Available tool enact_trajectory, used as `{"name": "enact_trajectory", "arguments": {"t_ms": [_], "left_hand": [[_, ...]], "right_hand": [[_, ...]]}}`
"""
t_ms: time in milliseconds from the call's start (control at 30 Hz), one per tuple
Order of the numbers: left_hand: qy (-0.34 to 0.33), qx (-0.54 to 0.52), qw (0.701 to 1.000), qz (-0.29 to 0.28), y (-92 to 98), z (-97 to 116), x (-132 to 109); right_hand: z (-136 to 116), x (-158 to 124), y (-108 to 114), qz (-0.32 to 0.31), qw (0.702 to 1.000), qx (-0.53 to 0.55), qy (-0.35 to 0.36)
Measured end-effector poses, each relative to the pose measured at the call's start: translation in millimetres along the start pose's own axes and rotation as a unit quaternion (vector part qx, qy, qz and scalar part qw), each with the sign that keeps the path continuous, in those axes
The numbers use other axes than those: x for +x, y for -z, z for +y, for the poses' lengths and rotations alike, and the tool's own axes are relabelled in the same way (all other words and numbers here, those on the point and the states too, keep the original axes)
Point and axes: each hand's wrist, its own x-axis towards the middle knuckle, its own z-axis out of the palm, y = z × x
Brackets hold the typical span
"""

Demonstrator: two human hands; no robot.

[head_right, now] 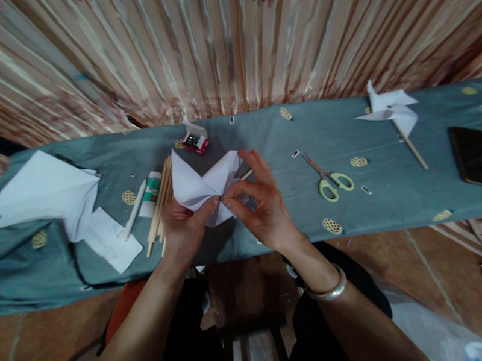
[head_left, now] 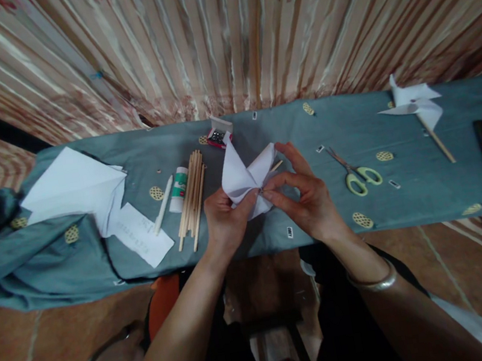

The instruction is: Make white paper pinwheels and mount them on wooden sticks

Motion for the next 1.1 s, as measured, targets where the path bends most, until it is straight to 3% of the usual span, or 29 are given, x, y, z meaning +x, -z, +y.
{"name": "enact_trajectory", "arguments": {"t_ms": [267, 633, 867, 1100], "left_hand": [[-0.027, 0.023, 0.999, -0.023, 2.0, 2.9, 0.0], [0.013, 0.022, 0.999, -0.023, 5.0, -3.4, 4.5], [0.063, -0.061, 0.996, -0.016, -0.7, 8.0, 2.6], [0.121, -0.163, 0.979, 0.000, -3.5, 8.7, 3.8]], "right_hand": [[4.4, 1.8, -3.2, -0.002, 0.998, 0.052, -0.045], [2.8, 3.7, -6.8, 0.006, 0.994, 0.081, -0.080], [0.1, 3.8, -7.4, 0.036, 0.994, 0.057, -0.084], [3.5, 3.8, -6.1, 0.105, 0.989, 0.041, -0.099]]}}
